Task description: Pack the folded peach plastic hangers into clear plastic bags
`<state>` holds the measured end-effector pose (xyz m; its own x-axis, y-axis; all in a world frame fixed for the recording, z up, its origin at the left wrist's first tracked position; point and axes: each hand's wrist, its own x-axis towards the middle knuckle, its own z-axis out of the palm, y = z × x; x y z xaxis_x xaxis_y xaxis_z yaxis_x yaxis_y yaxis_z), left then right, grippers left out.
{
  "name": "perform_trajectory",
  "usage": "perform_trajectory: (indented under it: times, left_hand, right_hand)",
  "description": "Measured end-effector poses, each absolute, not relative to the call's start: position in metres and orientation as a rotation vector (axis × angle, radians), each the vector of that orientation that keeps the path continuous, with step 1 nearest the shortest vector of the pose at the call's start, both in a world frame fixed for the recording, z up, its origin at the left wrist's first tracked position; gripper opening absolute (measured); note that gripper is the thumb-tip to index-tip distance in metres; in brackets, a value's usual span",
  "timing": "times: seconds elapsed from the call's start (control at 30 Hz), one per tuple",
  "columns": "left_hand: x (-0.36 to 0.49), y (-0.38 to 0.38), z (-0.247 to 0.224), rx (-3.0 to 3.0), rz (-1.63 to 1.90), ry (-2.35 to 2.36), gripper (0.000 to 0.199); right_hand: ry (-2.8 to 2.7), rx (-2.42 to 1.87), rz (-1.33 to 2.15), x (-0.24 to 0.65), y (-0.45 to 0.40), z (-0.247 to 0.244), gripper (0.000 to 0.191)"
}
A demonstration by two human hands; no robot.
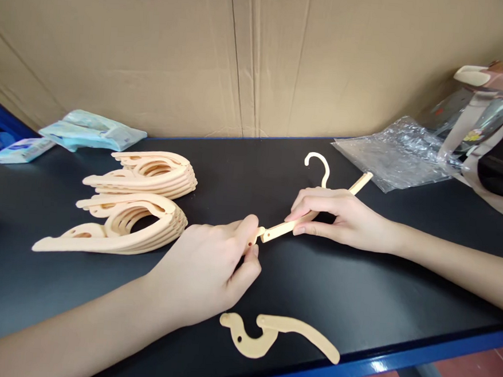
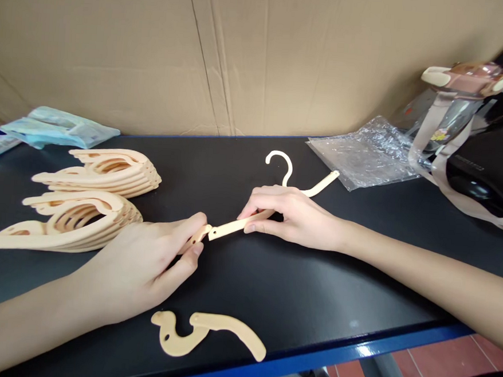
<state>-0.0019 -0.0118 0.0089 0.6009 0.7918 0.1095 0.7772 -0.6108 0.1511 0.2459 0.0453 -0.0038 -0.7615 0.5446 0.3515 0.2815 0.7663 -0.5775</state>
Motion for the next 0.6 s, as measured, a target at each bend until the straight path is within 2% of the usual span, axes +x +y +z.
perform_trajectory:
  times: [0.2, 0.6]
  left_hand:
    - [0.0021, -0.0135, 0.0052, 3.02, 0.142, 1.38, 0.014]
    - [0.0078, -0.0156, 0.0082, 3.045, -0.032, 1.414, 0.013]
  right_hand:
    - [-2.483, -0.576, 0.616, 0.245, 0.0461, -0.0041, 0.013]
    - [-2.486, -0.606, 0.657, 0.245, 0.0462, -0.0039, 0.013]
